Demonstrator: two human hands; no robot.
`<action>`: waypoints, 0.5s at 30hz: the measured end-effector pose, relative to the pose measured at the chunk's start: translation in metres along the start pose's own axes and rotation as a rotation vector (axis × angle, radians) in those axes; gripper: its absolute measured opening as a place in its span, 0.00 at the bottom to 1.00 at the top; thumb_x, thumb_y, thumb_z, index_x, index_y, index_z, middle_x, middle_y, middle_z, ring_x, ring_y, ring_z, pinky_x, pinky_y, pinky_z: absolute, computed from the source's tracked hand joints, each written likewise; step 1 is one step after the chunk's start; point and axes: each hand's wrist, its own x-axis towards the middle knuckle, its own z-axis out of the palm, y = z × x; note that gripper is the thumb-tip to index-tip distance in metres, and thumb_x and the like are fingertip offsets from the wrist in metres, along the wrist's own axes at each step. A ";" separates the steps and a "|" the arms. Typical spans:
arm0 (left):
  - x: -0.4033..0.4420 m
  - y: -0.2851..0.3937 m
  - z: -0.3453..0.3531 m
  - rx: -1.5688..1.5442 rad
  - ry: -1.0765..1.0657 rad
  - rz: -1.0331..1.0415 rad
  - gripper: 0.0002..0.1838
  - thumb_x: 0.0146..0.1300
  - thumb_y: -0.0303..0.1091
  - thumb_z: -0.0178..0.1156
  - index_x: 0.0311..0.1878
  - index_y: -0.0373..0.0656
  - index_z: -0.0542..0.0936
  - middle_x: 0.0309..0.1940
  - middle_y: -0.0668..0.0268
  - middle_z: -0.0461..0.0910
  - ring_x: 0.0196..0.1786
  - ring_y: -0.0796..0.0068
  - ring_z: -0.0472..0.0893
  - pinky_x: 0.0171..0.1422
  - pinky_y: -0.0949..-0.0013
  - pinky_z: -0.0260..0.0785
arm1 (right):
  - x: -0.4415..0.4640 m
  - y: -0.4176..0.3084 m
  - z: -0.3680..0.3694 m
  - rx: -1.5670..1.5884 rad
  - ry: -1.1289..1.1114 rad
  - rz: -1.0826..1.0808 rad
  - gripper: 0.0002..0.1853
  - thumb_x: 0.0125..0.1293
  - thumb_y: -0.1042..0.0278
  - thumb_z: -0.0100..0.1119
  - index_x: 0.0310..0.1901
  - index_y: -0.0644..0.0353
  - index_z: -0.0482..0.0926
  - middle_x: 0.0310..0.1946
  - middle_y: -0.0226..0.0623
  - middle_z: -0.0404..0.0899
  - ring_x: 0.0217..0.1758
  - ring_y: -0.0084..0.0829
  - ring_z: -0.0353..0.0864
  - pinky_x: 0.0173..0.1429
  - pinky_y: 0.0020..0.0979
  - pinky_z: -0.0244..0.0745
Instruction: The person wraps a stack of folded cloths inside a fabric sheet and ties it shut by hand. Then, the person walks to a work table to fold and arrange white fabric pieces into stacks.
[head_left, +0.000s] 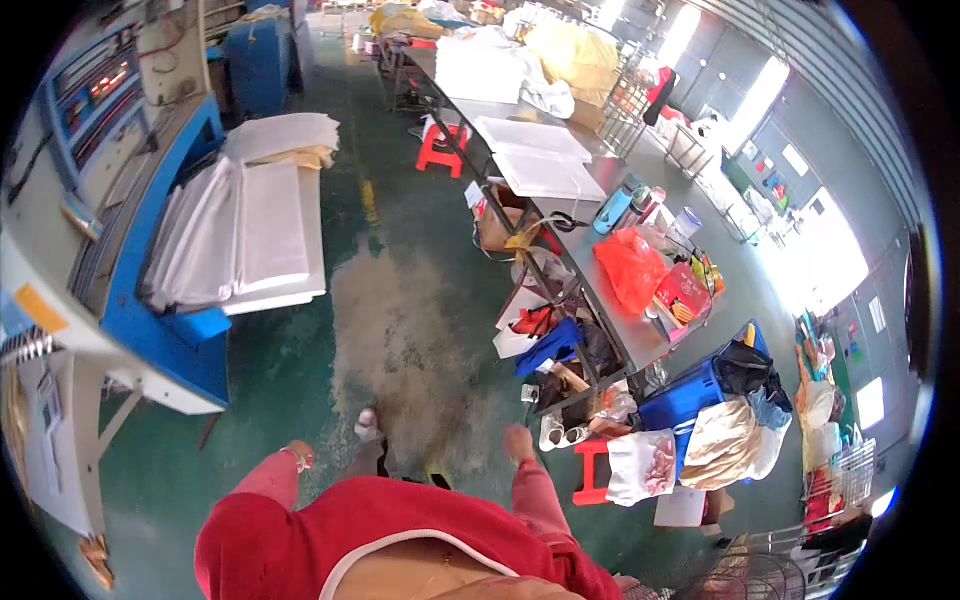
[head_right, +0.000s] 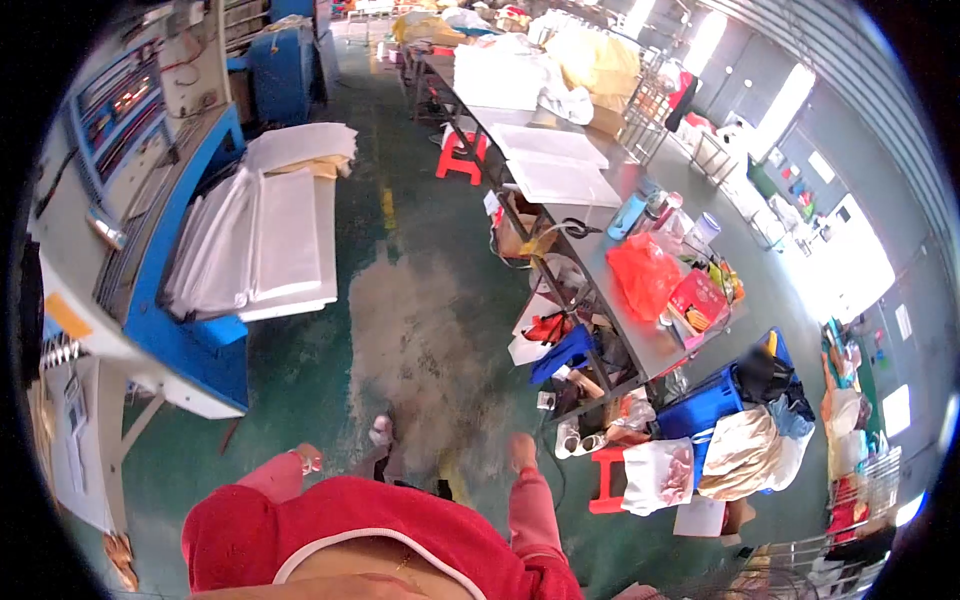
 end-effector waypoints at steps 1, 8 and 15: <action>0.013 0.010 -0.015 -0.021 0.007 -0.018 0.09 0.46 0.38 0.56 0.27 0.46 0.80 0.24 0.62 0.79 0.30 0.66 0.79 0.31 0.64 0.69 | 0.040 -0.005 0.009 0.303 -0.061 0.320 0.11 0.54 0.65 0.48 0.31 0.63 0.77 0.23 0.40 0.76 0.26 0.29 0.76 0.30 0.29 0.70; 0.171 0.114 -0.132 0.105 0.066 0.098 0.10 0.48 0.39 0.55 0.29 0.45 0.79 0.23 0.59 0.78 0.29 0.63 0.78 0.30 0.63 0.70 | 0.168 0.029 0.098 1.269 -0.271 0.761 0.11 0.55 0.68 0.50 0.37 0.63 0.77 0.26 0.36 0.78 0.27 0.30 0.76 0.29 0.30 0.71; 0.321 0.313 -0.240 1.025 0.207 0.919 0.13 0.54 0.41 0.55 0.32 0.40 0.75 0.23 0.59 0.75 0.25 0.60 0.75 0.31 0.61 0.70 | 0.202 0.016 0.079 1.126 -0.246 1.206 0.10 0.57 0.71 0.47 0.40 0.61 0.73 0.26 0.38 0.77 0.23 0.32 0.76 0.24 0.29 0.70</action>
